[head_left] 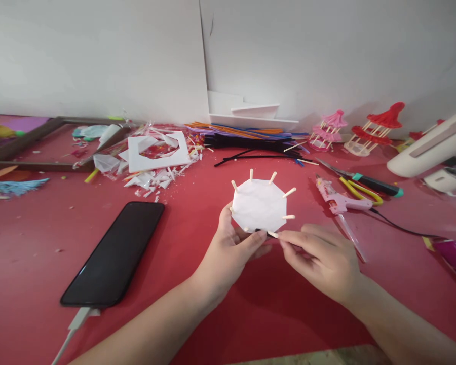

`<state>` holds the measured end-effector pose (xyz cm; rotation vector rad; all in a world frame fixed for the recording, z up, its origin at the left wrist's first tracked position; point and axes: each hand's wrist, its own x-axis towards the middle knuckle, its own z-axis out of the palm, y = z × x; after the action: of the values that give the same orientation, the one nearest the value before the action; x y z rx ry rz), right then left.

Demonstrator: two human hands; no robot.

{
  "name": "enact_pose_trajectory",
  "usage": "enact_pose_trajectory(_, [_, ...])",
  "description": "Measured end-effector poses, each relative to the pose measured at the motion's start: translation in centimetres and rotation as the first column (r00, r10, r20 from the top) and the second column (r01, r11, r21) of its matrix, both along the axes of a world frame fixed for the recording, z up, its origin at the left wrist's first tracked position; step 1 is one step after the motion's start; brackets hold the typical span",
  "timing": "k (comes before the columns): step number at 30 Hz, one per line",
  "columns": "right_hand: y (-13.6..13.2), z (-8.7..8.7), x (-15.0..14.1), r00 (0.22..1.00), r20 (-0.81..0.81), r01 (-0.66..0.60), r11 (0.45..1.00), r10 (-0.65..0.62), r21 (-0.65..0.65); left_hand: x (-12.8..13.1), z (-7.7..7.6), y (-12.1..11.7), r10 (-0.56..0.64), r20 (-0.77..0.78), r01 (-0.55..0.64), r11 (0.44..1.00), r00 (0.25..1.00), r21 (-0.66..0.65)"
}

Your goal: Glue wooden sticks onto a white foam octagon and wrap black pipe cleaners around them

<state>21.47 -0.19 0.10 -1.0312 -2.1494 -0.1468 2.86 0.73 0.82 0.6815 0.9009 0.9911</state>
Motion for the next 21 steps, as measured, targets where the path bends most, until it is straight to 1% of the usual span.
enact_pose_trajectory(6, [0.08, 0.09, 0.15, 0.999, -0.05, -0.006, 0.999, 0.005, -0.032, 0.16, 0.15, -0.07, 0.023, -0.018, -0.023, 1.0, 1.0, -0.006])
enact_pose_trajectory(11, [0.07, -0.08, 0.39, 0.994, -0.08, 0.071, 0.997, -0.073, -0.016, 0.32, 0.35, -0.17, 0.076, -0.058, -0.076, 0.997, 0.995, 0.001])
enact_pose_trajectory(17, [0.1, -0.09, 0.67, 0.994, -0.054, 0.096, 0.995, -0.097, -0.02, 0.32, 0.17, -0.18, 0.03, -0.075, -0.026, 0.998, 0.997, 0.05])
enact_pose_trajectory(21, [0.11, 0.07, 0.61, 0.992, -0.085, 0.088, 0.995, -0.091, -0.038, 0.25, -0.24, -0.19, -0.012, -0.069, 0.017, 0.997, 0.998, 0.081])
